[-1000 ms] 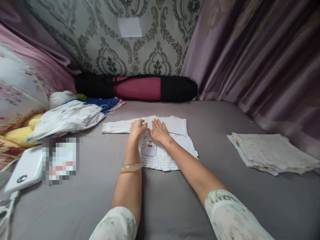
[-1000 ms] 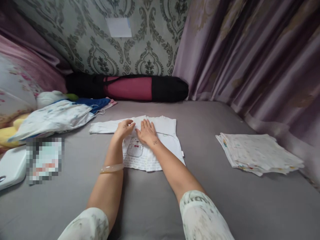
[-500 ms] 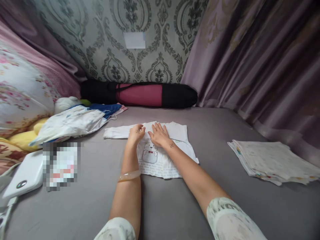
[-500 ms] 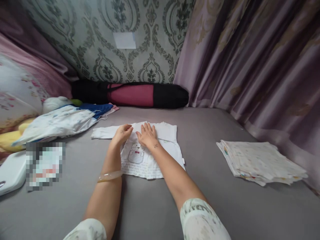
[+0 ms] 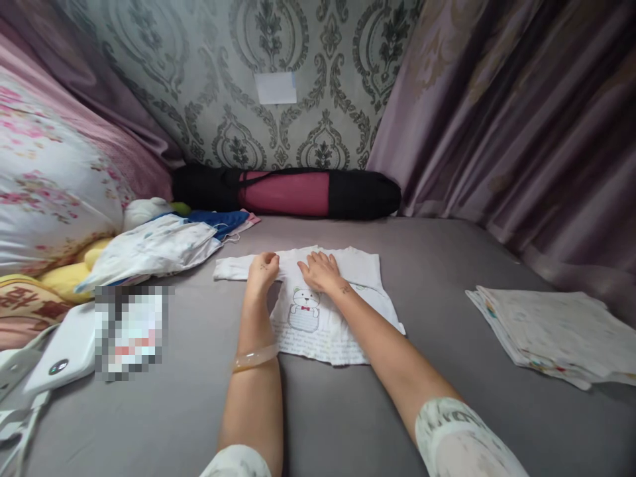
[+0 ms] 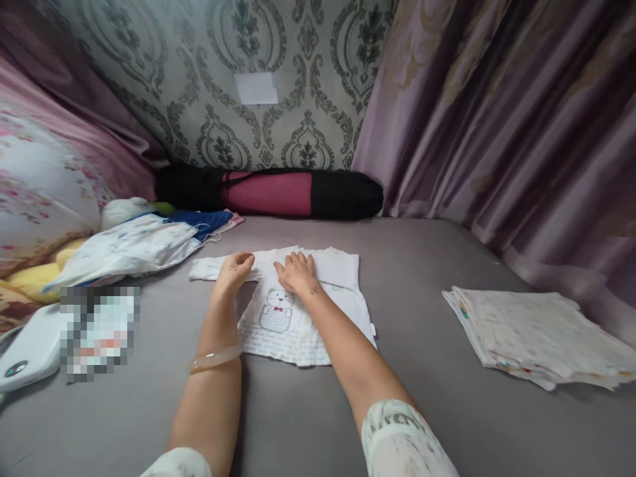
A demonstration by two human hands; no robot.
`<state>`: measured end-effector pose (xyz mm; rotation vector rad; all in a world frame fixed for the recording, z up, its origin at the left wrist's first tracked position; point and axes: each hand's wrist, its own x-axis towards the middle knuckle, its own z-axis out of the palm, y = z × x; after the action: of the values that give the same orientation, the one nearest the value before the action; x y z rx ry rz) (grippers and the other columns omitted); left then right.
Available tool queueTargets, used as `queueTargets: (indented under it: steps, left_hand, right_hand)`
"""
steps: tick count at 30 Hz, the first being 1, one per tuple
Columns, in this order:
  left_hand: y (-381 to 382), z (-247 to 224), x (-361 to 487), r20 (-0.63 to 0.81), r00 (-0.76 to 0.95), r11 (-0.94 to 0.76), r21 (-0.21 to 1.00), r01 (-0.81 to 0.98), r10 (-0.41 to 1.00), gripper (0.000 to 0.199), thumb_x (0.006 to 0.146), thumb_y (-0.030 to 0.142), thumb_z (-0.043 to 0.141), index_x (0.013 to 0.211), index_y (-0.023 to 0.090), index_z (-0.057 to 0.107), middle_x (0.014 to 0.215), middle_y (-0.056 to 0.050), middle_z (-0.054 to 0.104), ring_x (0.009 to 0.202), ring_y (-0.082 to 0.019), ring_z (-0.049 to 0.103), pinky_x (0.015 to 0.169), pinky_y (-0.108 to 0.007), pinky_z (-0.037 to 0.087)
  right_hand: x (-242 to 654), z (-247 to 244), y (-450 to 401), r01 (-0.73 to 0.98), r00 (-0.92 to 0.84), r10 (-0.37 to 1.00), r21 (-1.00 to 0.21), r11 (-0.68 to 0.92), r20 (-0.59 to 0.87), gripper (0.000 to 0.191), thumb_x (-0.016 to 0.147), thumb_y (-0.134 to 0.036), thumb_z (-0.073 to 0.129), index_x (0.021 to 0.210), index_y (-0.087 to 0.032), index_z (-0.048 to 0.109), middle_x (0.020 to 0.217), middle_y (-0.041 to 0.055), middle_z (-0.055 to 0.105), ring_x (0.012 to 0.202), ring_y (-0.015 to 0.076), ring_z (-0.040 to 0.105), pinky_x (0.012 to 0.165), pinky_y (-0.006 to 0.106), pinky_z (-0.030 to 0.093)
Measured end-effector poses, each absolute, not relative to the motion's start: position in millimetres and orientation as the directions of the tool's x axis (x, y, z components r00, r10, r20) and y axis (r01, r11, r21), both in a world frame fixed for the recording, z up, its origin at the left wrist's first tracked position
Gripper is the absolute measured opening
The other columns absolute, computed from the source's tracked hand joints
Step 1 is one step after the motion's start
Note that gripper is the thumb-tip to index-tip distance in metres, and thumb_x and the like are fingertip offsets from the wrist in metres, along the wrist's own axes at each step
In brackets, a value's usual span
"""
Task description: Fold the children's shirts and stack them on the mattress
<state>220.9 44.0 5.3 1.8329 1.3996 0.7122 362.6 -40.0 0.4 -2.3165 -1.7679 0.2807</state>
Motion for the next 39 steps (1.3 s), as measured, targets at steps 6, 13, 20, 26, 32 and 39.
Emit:
queueTargets:
  steps: [6, 13, 20, 26, 32, 39]
  left_hand:
    - [46, 6, 217, -0.011, 0.211, -0.114, 0.813, 0.571, 0.977, 0.038, 0.086, 0.026, 0.047, 0.113, 0.008, 0.068, 0.109, -0.015, 0.072, 0.102, -0.024, 0.067, 0.088, -0.03, 0.05]
    - [53, 6, 204, -0.048, 0.053, -0.002, 0.718, 0.696, 0.997, 0.038, 0.089, 0.031, 0.047, 0.116, 0.012, 0.066, 0.116, -0.017, 0.068, 0.11, -0.028, 0.063, 0.094, -0.035, 0.045]
    - [49, 9, 194, 0.018, -0.142, 0.098, 0.643, 0.759, 0.99, 0.044, 0.088, 0.034, 0.045, 0.122, 0.009, 0.06, 0.118, -0.02, 0.062, 0.125, -0.034, 0.048, 0.106, -0.045, 0.033]
    - [40, 15, 193, -0.017, -0.393, 0.297, 0.686, 0.664, 0.92, 0.053, 0.083, 0.044, 0.05, 0.127, 0.015, 0.051, 0.138, -0.022, 0.039, 0.128, -0.042, 0.037, 0.098, -0.053, 0.037]
    - [36, 17, 192, -0.048, -0.454, 0.354, 0.699, 0.621, 0.89, 0.058, 0.082, 0.046, 0.05, 0.13, 0.014, 0.044, 0.137, -0.024, 0.037, 0.127, -0.043, 0.039, 0.095, -0.053, 0.041]
    - [42, 12, 187, -0.03, -0.496, 0.391, 0.656, 0.645, 0.868, 0.058, 0.082, 0.041, 0.052, 0.129, 0.009, 0.039, 0.131, -0.03, 0.046, 0.124, -0.045, 0.043, 0.09, -0.059, 0.043]
  right_hand:
    - [372, -3, -22, 0.944, 0.248, 0.969, -0.229, -0.238, 0.018, 0.06, 0.101, -0.041, 0.023, 0.143, -0.004, 0.043, 0.152, 0.0174, 0.039, 0.143, 0.0273, 0.027, 0.118, 0.044, 0.007]
    - [374, -19, -18, 0.933, 0.252, 0.968, -0.263, -0.246, -0.01, 0.069, 0.1, -0.048, 0.019, 0.152, -0.002, 0.027, 0.16, 0.0131, 0.02, 0.148, 0.0243, 0.012, 0.119, 0.038, 0.006]
    - [380, -16, -17, 0.901, 0.227, 0.973, -0.368, -0.23, -0.052, 0.071, 0.099, -0.051, 0.017, 0.153, -0.005, 0.026, 0.161, 0.0126, 0.018, 0.149, 0.0242, 0.011, 0.119, 0.04, 0.006]
    - [401, -9, -37, 0.862, 0.374, 0.926, -0.386, -0.328, 0.049, 0.067, 0.1, -0.045, 0.018, 0.154, -0.004, 0.021, 0.161, 0.0132, 0.015, 0.149, 0.0231, 0.008, 0.119, 0.04, 0.004]
    - [428, -23, -63, 0.731, 0.659, 0.75, -0.278, -0.623, 0.05, 0.07, 0.1, -0.046, 0.019, 0.15, 0.003, 0.026, 0.158, 0.0219, 0.021, 0.147, 0.0309, 0.013, 0.117, 0.046, 0.008]
    - [433, -29, -66, 0.743, 0.652, 0.758, -0.228, -0.63, 0.029, 0.072, 0.1, -0.047, 0.021, 0.15, 0.003, 0.024, 0.158, 0.022, 0.022, 0.146, 0.0321, 0.015, 0.116, 0.047, 0.009]
